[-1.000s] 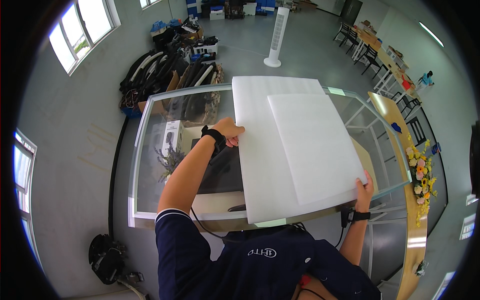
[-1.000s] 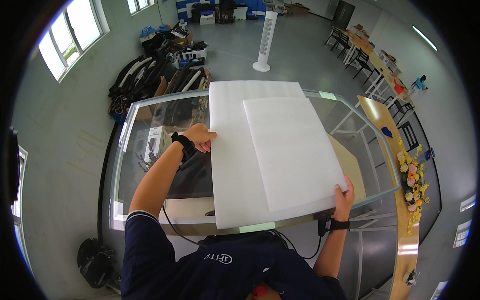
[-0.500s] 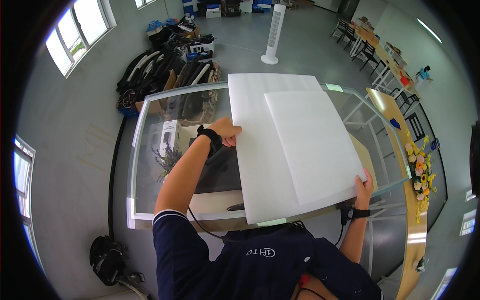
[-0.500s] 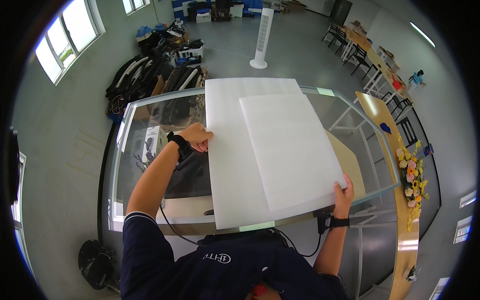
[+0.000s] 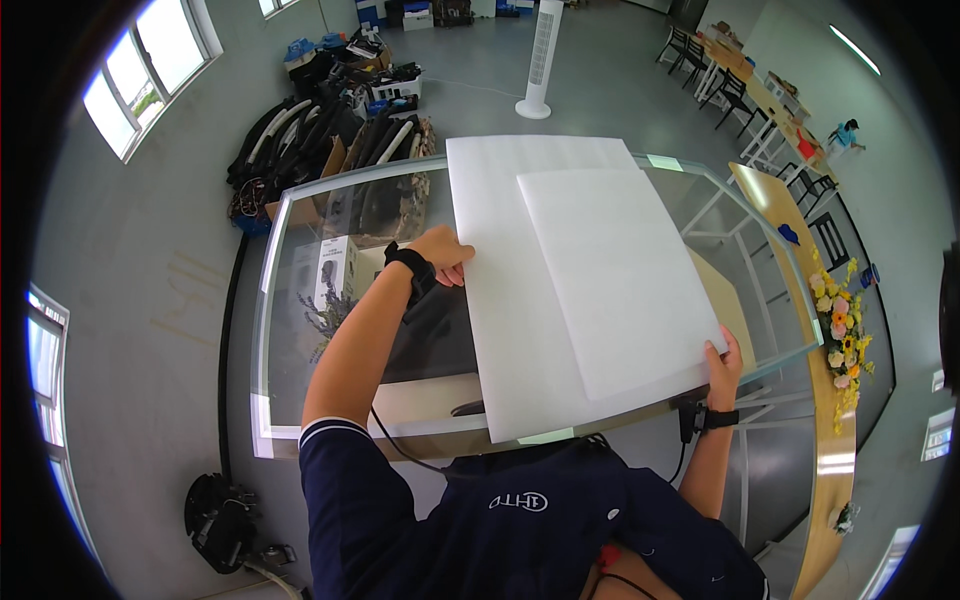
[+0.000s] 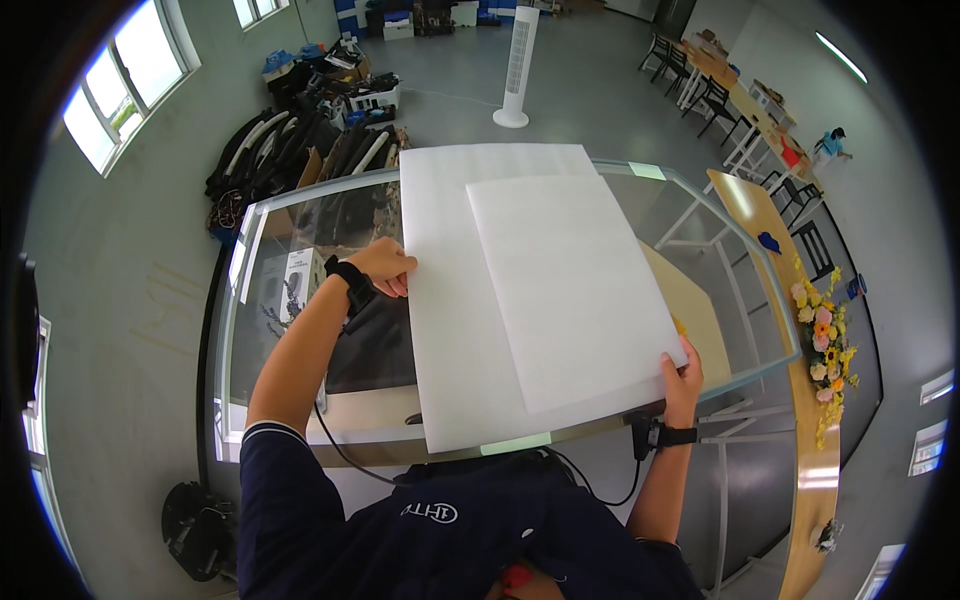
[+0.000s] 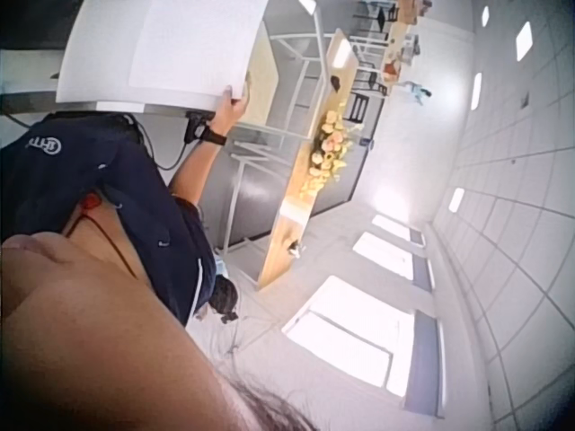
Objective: The person removes protective foam sheets from a glass desk and then places a monitor, keyboard, and potted plant on the workspace.
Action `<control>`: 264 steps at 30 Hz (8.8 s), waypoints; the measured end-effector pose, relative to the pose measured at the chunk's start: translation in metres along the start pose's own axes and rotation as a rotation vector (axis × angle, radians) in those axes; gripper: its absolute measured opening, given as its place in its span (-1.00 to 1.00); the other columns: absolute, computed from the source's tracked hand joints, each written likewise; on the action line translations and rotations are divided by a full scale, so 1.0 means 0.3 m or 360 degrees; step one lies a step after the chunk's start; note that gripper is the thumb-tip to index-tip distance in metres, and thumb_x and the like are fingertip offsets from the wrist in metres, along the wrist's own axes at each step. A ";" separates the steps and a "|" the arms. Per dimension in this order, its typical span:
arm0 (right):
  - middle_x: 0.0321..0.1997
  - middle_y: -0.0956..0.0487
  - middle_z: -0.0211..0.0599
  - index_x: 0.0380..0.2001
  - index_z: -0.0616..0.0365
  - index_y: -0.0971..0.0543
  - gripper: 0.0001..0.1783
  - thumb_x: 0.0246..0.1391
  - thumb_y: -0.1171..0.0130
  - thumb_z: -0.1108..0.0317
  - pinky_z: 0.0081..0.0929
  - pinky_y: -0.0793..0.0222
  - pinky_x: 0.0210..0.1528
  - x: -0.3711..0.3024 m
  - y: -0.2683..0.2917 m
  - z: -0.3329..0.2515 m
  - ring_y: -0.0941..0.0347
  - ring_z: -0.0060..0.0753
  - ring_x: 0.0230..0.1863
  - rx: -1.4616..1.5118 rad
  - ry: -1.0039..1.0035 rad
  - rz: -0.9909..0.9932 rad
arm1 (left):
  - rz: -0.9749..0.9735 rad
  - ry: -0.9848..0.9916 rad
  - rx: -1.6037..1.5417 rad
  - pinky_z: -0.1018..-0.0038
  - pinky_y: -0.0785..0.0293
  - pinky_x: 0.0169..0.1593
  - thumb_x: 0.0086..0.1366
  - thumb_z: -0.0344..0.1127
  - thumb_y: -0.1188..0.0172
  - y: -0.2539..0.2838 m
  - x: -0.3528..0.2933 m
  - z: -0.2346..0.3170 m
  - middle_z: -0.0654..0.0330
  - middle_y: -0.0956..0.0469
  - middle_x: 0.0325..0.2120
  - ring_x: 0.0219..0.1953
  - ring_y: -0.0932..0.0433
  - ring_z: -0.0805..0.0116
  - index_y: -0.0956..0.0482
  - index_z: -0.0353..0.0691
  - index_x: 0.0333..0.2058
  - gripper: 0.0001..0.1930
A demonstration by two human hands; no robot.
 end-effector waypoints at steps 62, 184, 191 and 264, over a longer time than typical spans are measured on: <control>-0.05 -0.36 -0.23 0.00 0.32 -0.25 -0.52 -0.05 -0.01 0.49 -0.63 -0.19 -0.07 -0.036 -0.008 -0.012 -0.29 -0.53 -0.11 -0.0014 0.0052 0.0058 | -0.0327 -0.0732 0.1999 0.34 -0.32 -0.50 -0.40 -0.18 -0.35 -0.039 0.135 0.254 0.25 -0.45 -0.64 -0.51 -0.45 0.23 -0.40 -0.17 -0.65 -0.66; -0.12 -0.42 -0.21 -0.41 -0.02 -0.57 -0.75 -0.21 0.03 0.46 -0.32 -0.35 -0.28 -0.242 -0.312 -0.288 -0.44 -0.17 -0.32 -0.1834 0.0249 -0.0099 | -0.0187 -0.1303 0.0784 0.18 0.34 0.22 0.11 0.10 0.01 -0.394 -0.402 0.115 -0.26 0.14 0.13 0.21 0.25 -0.15 0.15 -0.43 0.12 -0.16; -0.05 -0.39 -0.17 -0.27 -0.01 -0.52 -0.63 -0.22 0.11 0.45 -0.38 -0.25 -0.07 -0.211 -0.316 -0.274 -0.32 -0.09 -0.09 -0.1386 0.0200 -0.0231 | 0.0109 -0.1087 0.0210 0.49 -0.26 -0.13 0.15 -0.26 0.01 -0.271 -0.383 0.124 -0.01 -0.43 -0.29 -0.24 -0.38 0.29 -0.25 -0.46 -0.07 -0.56; 0.09 -0.22 -0.21 -0.02 0.15 -0.29 -0.51 -0.07 -0.08 0.34 -0.38 -0.08 0.12 -0.657 -0.149 -0.261 -0.12 -0.25 0.12 -0.0070 0.0458 0.0797 | -0.0508 -0.0629 -0.1647 0.46 -0.41 -0.15 0.17 -0.29 0.03 -0.472 -0.497 0.123 0.13 -0.45 -0.26 -0.20 -0.45 0.32 -0.34 -0.36 -0.20 -0.71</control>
Point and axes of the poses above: each hand's wrist, its own x-axis towards the middle knuckle, its own y-axis out of the back of the hand, z = x × y, the point moved 7 cm from there along x, towards the middle knuckle
